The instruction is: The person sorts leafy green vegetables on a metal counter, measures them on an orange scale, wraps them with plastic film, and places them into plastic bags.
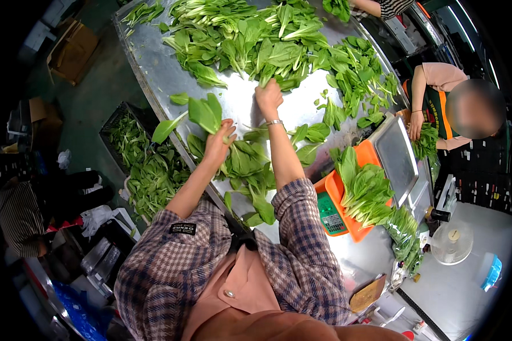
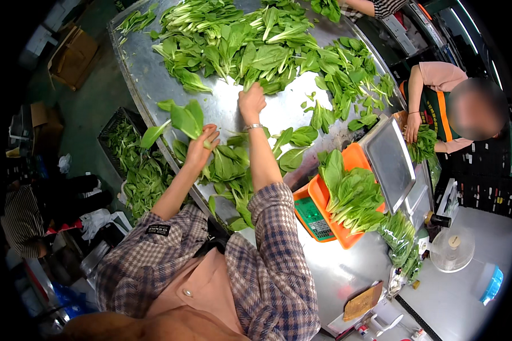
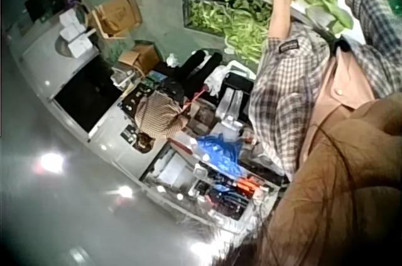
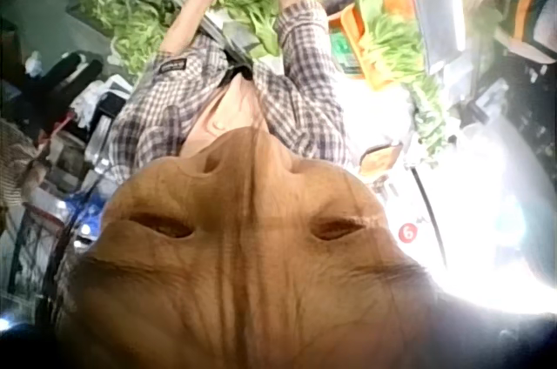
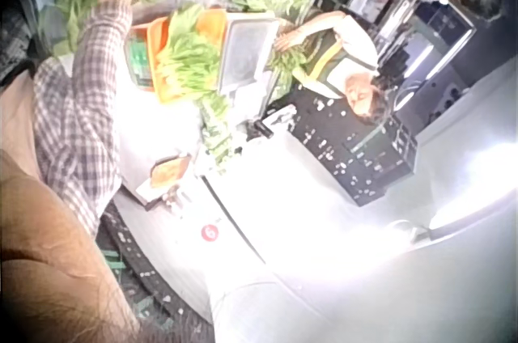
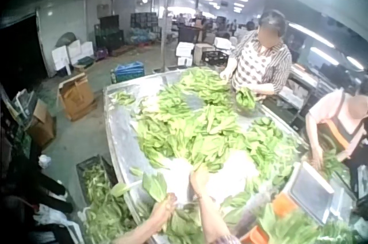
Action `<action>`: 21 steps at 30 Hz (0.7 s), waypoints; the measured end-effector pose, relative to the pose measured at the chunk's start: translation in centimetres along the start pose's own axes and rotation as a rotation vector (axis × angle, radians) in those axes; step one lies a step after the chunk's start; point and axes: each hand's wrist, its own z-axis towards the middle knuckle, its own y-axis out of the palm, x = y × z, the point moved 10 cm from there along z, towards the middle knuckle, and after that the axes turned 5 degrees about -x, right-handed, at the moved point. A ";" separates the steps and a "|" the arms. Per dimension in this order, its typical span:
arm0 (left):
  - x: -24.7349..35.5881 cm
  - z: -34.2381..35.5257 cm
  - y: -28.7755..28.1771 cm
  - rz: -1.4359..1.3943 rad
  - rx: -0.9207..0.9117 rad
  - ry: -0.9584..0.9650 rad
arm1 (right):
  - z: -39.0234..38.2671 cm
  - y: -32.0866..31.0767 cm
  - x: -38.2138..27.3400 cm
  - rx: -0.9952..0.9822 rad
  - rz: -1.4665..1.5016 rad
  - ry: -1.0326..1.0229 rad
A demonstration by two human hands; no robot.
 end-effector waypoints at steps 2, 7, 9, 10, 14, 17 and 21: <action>2.1 -1.9 -1.1 -0.060 -0.029 0.061 | -1.3 -0.7 0.9 -0.069 0.195 0.024; 3.0 -3.6 -2.5 -0.082 -0.045 0.061 | -6.7 -2.8 7.4 -0.297 0.565 0.114; 2.5 -3.9 -1.2 -0.087 -0.110 0.052 | -7.8 -6.4 8.3 -0.024 0.208 -0.153; 2.6 -3.7 -0.4 -0.101 -0.158 0.071 | -9.1 -8.6 7.9 0.133 0.209 -0.269; 2.6 -4.7 2.8 -0.076 -0.258 0.061 | -10.9 -7.6 11.8 -0.058 1.035 0.237; 2.8 -5.2 4.5 -0.071 -0.303 0.069 | -12.5 -7.2 7.7 -0.170 1.649 0.185; 2.8 -6.1 7.4 -0.045 -0.321 0.088 | -14.6 -6.1 5.1 -0.219 1.563 0.113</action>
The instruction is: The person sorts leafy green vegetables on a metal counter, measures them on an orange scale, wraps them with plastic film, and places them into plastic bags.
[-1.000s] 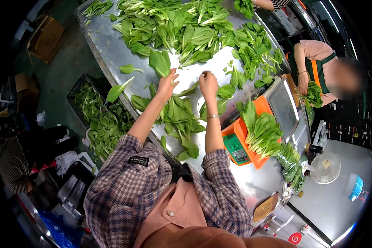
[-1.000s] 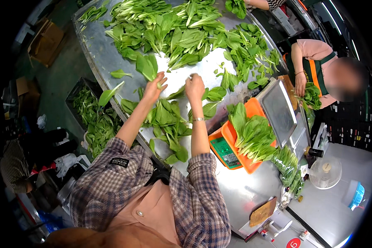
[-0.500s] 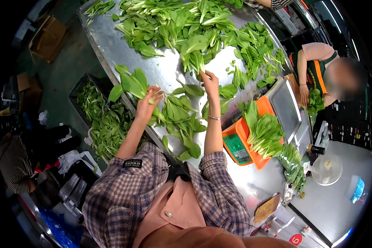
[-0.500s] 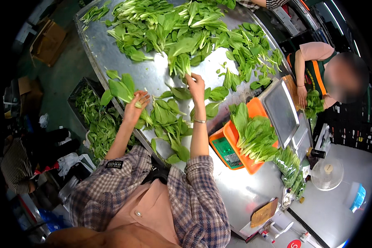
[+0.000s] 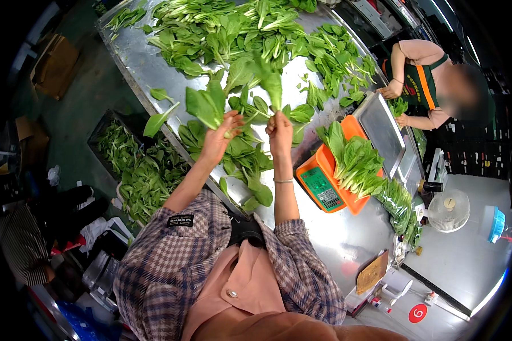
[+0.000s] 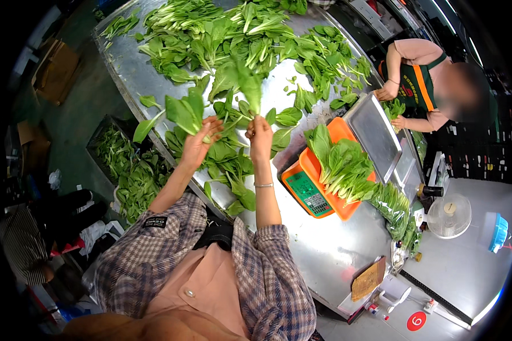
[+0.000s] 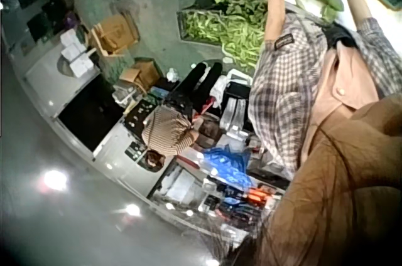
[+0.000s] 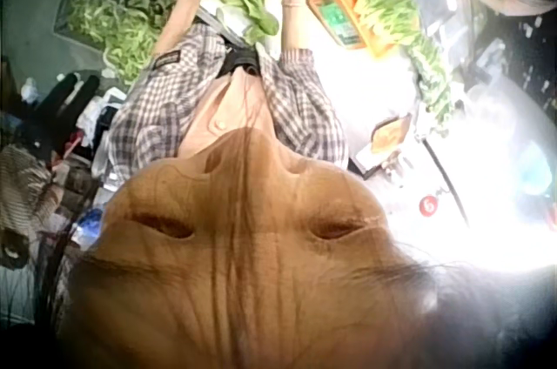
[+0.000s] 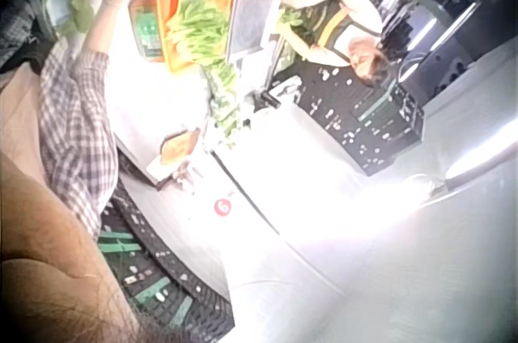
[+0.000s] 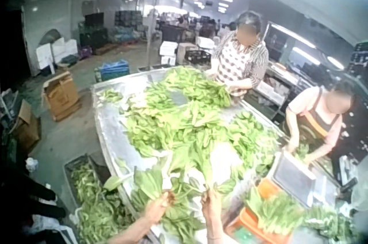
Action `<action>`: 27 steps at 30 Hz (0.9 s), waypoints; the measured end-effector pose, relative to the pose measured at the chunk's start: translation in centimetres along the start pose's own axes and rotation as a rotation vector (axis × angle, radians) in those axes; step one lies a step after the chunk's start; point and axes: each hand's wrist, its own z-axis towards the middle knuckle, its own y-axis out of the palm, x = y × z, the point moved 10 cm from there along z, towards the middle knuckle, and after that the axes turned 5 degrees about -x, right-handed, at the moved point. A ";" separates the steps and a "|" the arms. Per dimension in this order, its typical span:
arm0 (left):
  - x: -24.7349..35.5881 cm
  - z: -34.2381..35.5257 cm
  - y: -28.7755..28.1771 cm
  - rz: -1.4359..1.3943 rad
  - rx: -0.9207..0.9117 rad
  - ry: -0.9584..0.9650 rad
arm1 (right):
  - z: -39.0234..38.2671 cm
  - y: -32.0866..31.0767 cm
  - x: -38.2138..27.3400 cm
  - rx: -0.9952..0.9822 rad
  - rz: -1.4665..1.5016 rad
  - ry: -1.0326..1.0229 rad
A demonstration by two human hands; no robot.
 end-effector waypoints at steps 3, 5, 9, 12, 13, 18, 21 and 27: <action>-0.9 0.3 -0.8 -0.037 0.045 0.030 | -2.4 4.5 1.0 -0.106 -0.882 -0.022; -1.1 0.7 -2.0 -0.032 0.028 0.055 | -4.0 8.4 1.7 -0.288 -1.251 -0.118; 2.1 -1.0 -4.9 -0.082 0.229 0.029 | -4.2 9.8 3.1 -0.511 -1.482 -0.127; 5.9 -0.8 -9.3 -0.167 0.239 0.167 | -1.1 8.8 3.2 -0.578 -1.705 0.126; 6.4 -0.7 -9.9 -0.243 0.189 0.184 | 1.1 8.9 2.7 -0.486 -1.763 -0.178; 3.8 -0.5 -8.9 -0.369 0.081 0.082 | 10.5 8.4 5.4 -0.039 -1.664 -0.056; 5.4 -0.6 -7.2 -0.357 -0.010 0.147 | 12.1 5.4 6.1 0.069 -1.350 -0.043; 6.0 -0.7 -9.8 -0.320 0.035 0.161 | 7.2 6.8 6.4 -0.245 -0.309 0.315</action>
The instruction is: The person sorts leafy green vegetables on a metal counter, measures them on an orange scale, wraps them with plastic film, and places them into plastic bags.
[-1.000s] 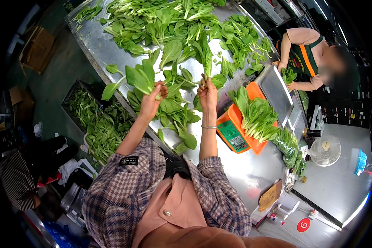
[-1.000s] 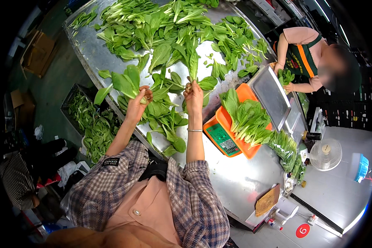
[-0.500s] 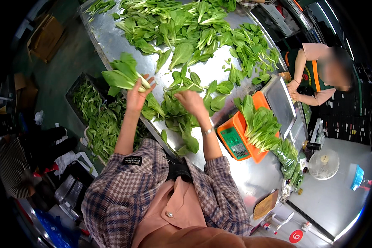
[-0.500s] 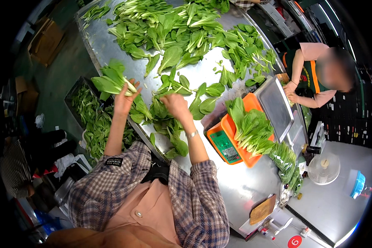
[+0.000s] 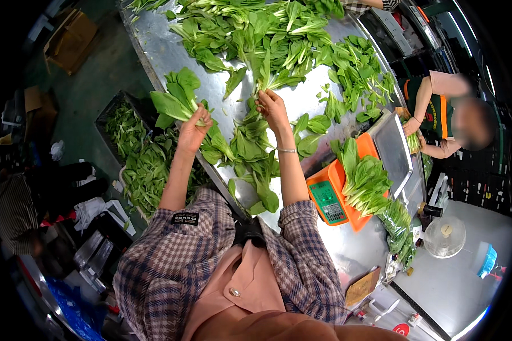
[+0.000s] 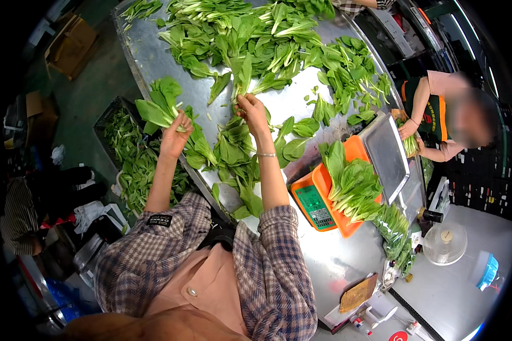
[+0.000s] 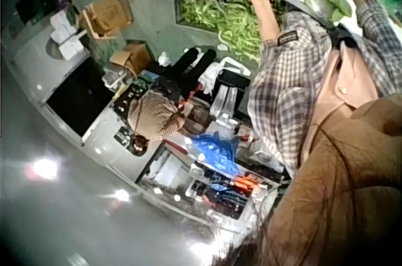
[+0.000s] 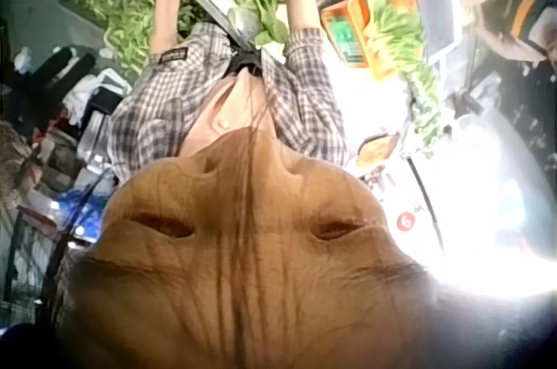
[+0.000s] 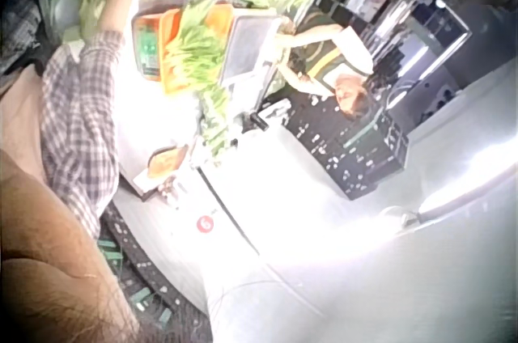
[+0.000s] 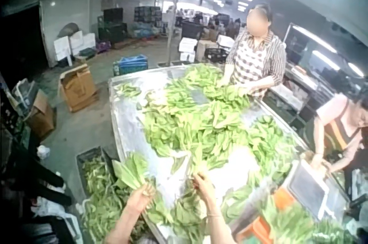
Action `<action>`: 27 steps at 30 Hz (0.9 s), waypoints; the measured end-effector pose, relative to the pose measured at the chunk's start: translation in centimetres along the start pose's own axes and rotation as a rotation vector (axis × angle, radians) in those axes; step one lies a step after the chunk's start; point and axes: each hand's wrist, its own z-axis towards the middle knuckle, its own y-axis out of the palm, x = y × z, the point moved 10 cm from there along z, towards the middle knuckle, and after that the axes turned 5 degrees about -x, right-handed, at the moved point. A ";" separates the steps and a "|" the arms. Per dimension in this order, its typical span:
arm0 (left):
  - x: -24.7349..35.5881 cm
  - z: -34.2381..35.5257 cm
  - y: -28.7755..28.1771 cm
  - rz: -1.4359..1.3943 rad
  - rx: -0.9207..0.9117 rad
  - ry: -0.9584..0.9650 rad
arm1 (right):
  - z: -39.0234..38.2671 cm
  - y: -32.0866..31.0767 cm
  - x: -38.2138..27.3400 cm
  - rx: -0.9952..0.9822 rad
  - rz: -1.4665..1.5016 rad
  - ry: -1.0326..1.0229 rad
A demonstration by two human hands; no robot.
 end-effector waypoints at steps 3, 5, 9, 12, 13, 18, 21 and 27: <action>-1.7 0.7 1.0 -0.017 -0.006 -0.032 | -1.8 1.6 -0.2 -0.223 -0.059 0.007; -1.4 0.7 1.4 -0.006 -0.009 -0.014 | -3.0 2.1 1.2 -0.359 -0.421 0.087; 0.8 0.1 0.9 0.090 0.047 0.093 | -1.9 -1.2 -1.1 -0.078 -0.900 0.212; 0.6 0.0 1.2 0.118 0.045 0.123 | 2.5 -6.4 -2.7 0.365 -1.127 0.121; -0.5 -0.2 1.1 0.121 0.067 0.067 | 2.6 -7.4 -3.8 0.580 -1.324 0.117; -4.0 -0.4 2.2 0.165 0.039 -0.071 | 3.7 -11.9 -0.9 0.619 -0.620 -0.076; -3.3 -0.9 1.1 0.197 0.091 -0.065 | 1.3 -7.4 -0.3 0.353 0.056 -0.075; -6.3 0.3 3.1 0.227 0.065 -0.172 | -5.7 -4.4 -4.3 0.222 -0.198 -0.259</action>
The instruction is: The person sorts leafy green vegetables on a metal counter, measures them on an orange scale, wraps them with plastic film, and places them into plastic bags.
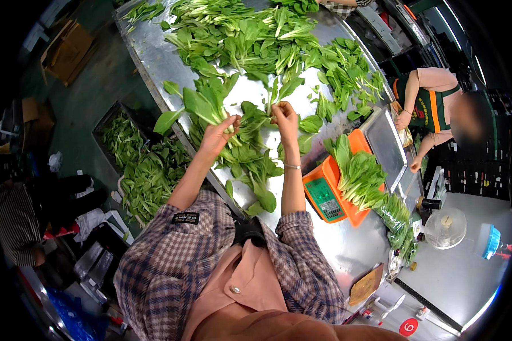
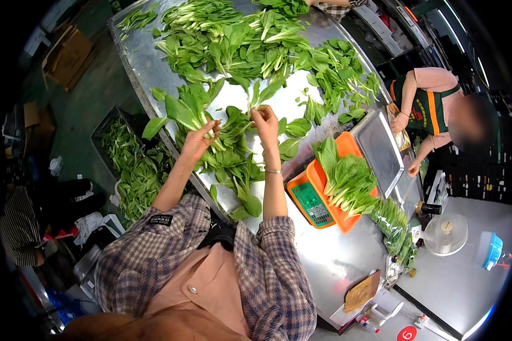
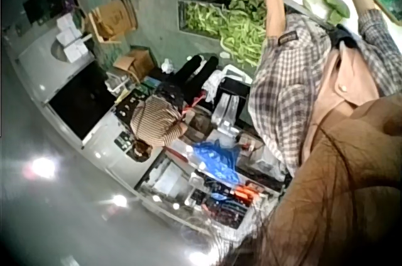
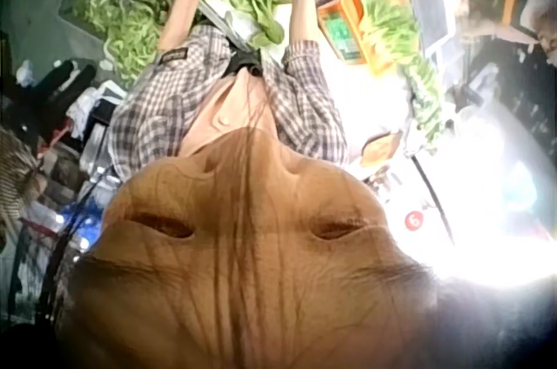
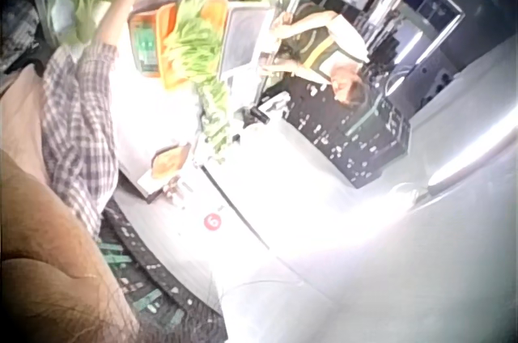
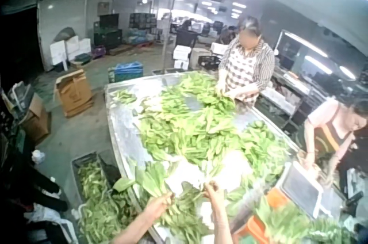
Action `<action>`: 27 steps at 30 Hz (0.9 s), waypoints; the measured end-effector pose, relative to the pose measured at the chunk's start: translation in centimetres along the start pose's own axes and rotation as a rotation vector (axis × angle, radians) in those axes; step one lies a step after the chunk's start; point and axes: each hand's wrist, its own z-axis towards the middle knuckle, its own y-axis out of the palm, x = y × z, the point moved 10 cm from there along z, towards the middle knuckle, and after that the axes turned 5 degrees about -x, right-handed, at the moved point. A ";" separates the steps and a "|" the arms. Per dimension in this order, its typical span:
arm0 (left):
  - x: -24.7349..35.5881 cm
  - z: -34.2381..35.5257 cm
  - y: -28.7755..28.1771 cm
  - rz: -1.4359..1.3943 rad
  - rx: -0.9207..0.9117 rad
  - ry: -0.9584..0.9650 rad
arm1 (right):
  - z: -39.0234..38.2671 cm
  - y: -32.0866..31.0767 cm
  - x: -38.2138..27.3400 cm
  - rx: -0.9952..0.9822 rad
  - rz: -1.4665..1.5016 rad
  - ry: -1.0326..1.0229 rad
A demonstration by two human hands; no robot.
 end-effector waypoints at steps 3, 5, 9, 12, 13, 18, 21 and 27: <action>-1.1 0.2 2.6 0.021 -0.035 -0.026 | -3.7 2.1 -4.5 0.007 -0.488 -0.328; -1.5 -0.4 3.4 -0.007 -0.050 -0.015 | -5.9 4.3 -5.9 -0.012 -0.663 -0.417; -1.8 -1.3 0.8 0.107 0.054 -0.042 | -9.6 8.4 -6.0 -0.024 -0.781 -0.542; 1.3 -4.0 0.3 0.130 0.134 0.092 | -9.7 6.9 -2.7 -0.102 -0.588 -0.303; 1.9 -4.3 -1.3 0.159 0.202 0.098 | -9.4 5.5 -0.5 -0.103 -0.528 -0.166; 5.3 -8.0 -3.9 0.009 0.083 0.246 | -6.7 -8.1 -0.3 0.581 -1.040 -0.315; 4.1 -9.5 -3.4 0.002 0.086 0.205 | -4.2 -7.7 2.8 0.378 -1.229 -0.124; 0.8 -10.8 -1.2 0.049 0.031 0.113 | -10.5 -0.8 2.8 0.162 -1.093 -0.439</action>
